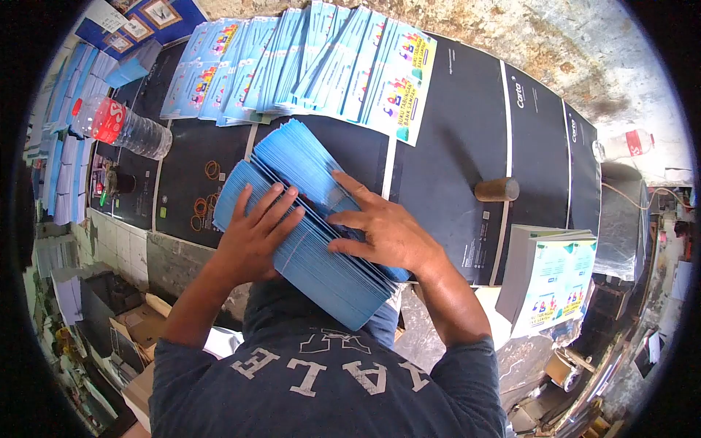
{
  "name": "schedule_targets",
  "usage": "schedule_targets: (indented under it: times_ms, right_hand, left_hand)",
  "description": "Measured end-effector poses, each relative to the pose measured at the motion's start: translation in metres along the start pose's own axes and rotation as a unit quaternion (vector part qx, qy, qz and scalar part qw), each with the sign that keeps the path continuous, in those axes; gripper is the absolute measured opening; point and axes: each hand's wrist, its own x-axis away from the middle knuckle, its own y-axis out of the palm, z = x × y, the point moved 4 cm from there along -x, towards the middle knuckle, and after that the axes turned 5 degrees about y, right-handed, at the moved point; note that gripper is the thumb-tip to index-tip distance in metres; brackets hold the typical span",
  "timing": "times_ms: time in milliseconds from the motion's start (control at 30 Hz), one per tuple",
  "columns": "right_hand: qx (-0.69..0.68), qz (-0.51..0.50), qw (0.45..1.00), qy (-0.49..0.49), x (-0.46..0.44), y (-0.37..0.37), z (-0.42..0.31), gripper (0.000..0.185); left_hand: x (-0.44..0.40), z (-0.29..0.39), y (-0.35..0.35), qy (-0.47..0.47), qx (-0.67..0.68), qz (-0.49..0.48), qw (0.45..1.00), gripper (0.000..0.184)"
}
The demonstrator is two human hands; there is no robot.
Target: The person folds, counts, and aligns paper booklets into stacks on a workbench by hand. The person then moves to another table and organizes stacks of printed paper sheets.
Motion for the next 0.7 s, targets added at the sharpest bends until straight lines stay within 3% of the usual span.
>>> schedule_targets:
  times_ms: [433, 500, 600, 700]
  right_hand:
    - [-0.018, -0.001, 1.000, -0.013, -0.001, -0.004, -0.001, 0.028]
    - [-0.079, -0.053, 0.992, 0.080, -0.004, -0.007, -0.003, 0.044]
    - [0.037, -0.009, 0.999, 0.005, -0.002, -0.004, 0.006, 0.042]
    - [-0.001, -0.012, 1.000, 0.020, -0.004, -0.006, 0.012, 0.039]
  left_hand:
    - [0.000, 0.000, 0.002, -0.001, 0.001, 0.003, 1.000, 0.100]
    - [0.000, 0.000, 0.002, 0.009, -0.012, 0.032, 0.999, 0.105]
    - [0.000, -0.002, 0.003, 0.004, 0.010, 0.021, 1.000, 0.107]
    - [-0.001, -0.002, 0.002, 0.012, 0.001, 0.008, 1.000, 0.108]
